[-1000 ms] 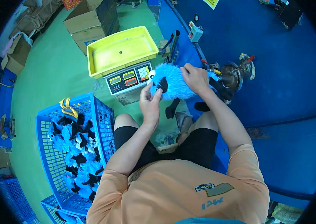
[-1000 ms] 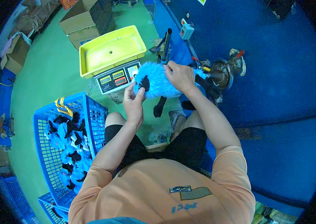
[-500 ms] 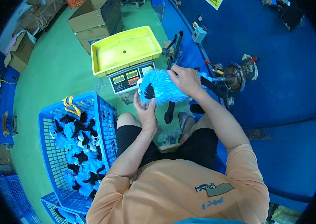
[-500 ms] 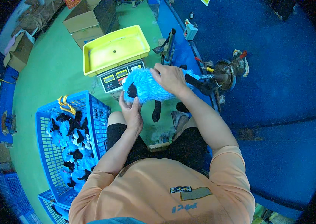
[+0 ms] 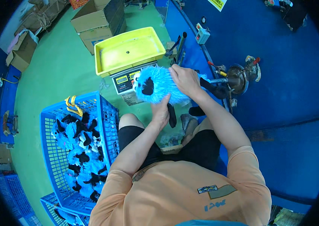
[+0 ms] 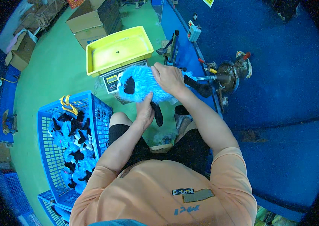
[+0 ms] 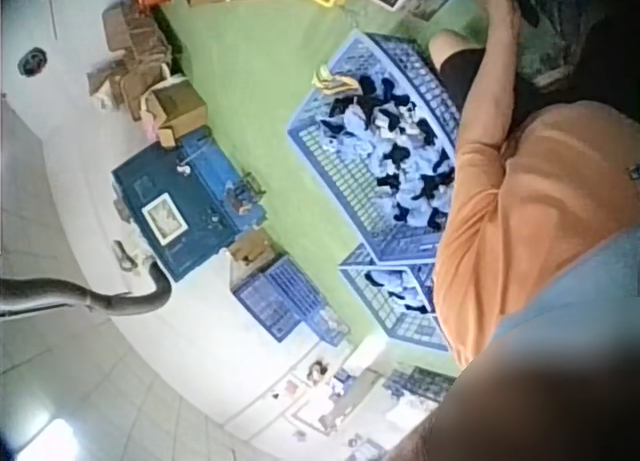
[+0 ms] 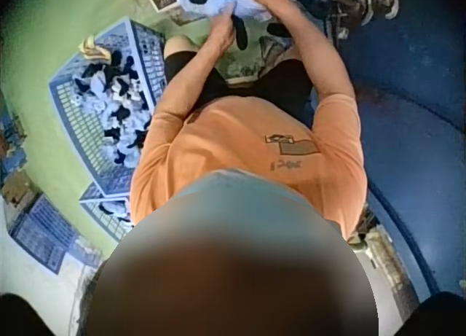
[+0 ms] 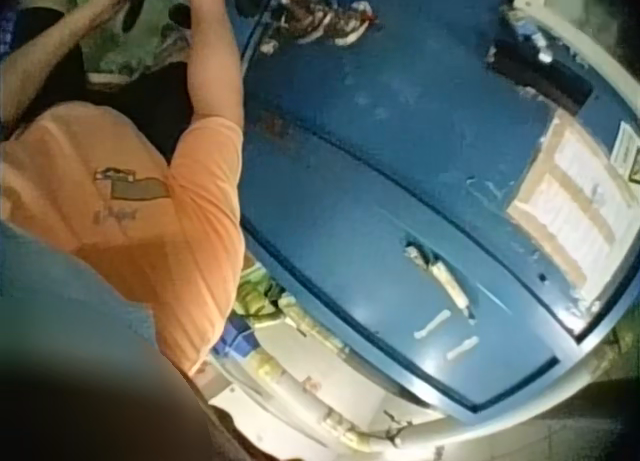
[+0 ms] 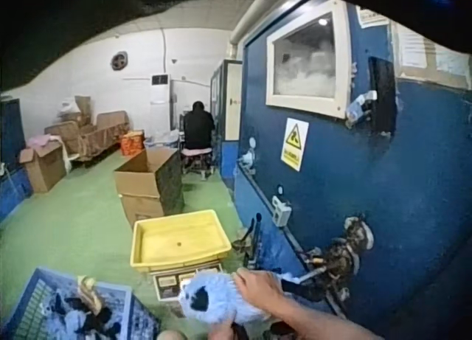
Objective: The person is weighing plush toys on a digital scale and handling them between crates.
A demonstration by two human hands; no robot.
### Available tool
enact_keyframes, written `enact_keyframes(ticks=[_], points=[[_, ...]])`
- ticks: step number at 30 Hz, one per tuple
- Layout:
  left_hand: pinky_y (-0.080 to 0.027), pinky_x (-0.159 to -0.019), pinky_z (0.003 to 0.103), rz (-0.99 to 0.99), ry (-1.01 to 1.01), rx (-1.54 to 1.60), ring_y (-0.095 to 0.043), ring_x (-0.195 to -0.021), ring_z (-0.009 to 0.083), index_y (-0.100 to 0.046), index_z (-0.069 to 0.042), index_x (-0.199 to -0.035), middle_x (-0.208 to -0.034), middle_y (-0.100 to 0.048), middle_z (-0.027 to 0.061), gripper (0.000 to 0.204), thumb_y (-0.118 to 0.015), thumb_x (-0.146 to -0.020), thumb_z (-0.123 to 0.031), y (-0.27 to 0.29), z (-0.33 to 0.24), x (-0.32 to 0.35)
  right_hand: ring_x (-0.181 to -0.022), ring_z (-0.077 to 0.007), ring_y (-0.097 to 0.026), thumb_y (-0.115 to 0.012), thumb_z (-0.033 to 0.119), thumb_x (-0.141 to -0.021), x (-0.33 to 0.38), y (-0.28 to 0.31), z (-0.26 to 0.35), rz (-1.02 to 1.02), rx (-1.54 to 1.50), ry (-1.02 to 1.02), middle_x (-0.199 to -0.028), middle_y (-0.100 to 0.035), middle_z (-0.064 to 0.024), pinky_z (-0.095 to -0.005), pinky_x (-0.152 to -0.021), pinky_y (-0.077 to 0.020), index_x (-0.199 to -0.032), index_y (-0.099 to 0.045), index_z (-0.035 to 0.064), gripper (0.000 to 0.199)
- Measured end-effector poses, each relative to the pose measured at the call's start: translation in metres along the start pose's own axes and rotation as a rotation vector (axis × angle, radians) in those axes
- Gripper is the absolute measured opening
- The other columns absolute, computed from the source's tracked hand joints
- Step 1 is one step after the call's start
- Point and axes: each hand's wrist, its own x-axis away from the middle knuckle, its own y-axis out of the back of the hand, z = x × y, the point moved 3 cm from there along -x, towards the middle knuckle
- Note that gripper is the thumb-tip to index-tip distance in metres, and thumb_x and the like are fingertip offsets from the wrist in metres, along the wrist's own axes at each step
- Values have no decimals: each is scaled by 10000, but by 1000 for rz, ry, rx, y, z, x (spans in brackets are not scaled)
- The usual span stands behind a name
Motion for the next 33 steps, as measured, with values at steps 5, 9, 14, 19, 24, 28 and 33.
enact_keyframes(ticks=[5,9,14,19,24,28,33], points=[[-492,-656,286,-187,156,-358,-607,-776,133,-630,-58,-1201,-1028,-677,44,331,-729,-926,-212,-19,8,8,-614,-386,-632,-548,274,-985,12,9,-20,-148,157,260,-739,-681,-131,-486,-559,-479,-811,-575,84,259],[-487,-607,281,-48,320,-472,-610,-773,133,-624,-56,-1211,-1028,-675,43,331,-704,-949,-241,-23,28,6,-648,-361,-642,-551,286,-979,21,25,-50,-121,287,272,-750,-688,-112,-466,-620,-493,-811,-577,81,267],[-486,-623,272,-11,19,-481,-616,-790,133,-617,-64,-1222,-1041,-668,42,355,-710,-946,-267,-5,15,1,-661,-351,-641,-552,277,-978,22,29,-55,-169,203,339,-756,-693,-113,-447,-657,-496,-810,-583,74,265],[-503,-676,311,-70,173,-294,-624,-834,142,-605,-70,-1252,-1070,-666,43,391,-719,-939,-275,-7,-1,10,-651,-347,-638,-546,259,-978,18,21,-44,-123,147,270,-755,-698,-112,-437,-657,-491,-796,-588,72,264],[-542,-826,324,-138,232,-331,-660,-958,184,-620,-24,-1265,-1155,-684,78,387,-735,-923,-165,-9,-12,10,-662,-347,-594,-522,250,-992,17,16,-39,-77,108,211,-742,-665,-110,-432,-727,-472,-821,-596,67,261],[-537,-804,314,-67,113,-309,-656,-947,185,-622,-31,-1257,-1152,-682,82,389,-747,-911,-157,-6,-13,1,-664,-353,-598,-517,255,-993,17,13,-40,-88,80,167,-749,-673,-111,-434,-717,-470,-828,-602,68,263],[-513,-746,285,-100,86,-311,-644,-906,168,-629,-43,-1231,-1124,-680,69,375,-761,-899,-157,-2,-8,4,-668,-356,-605,-513,261,-995,16,11,-40,-61,99,163,-766,-688,-110,-431,-705,-471,-841,-614,69,266]])
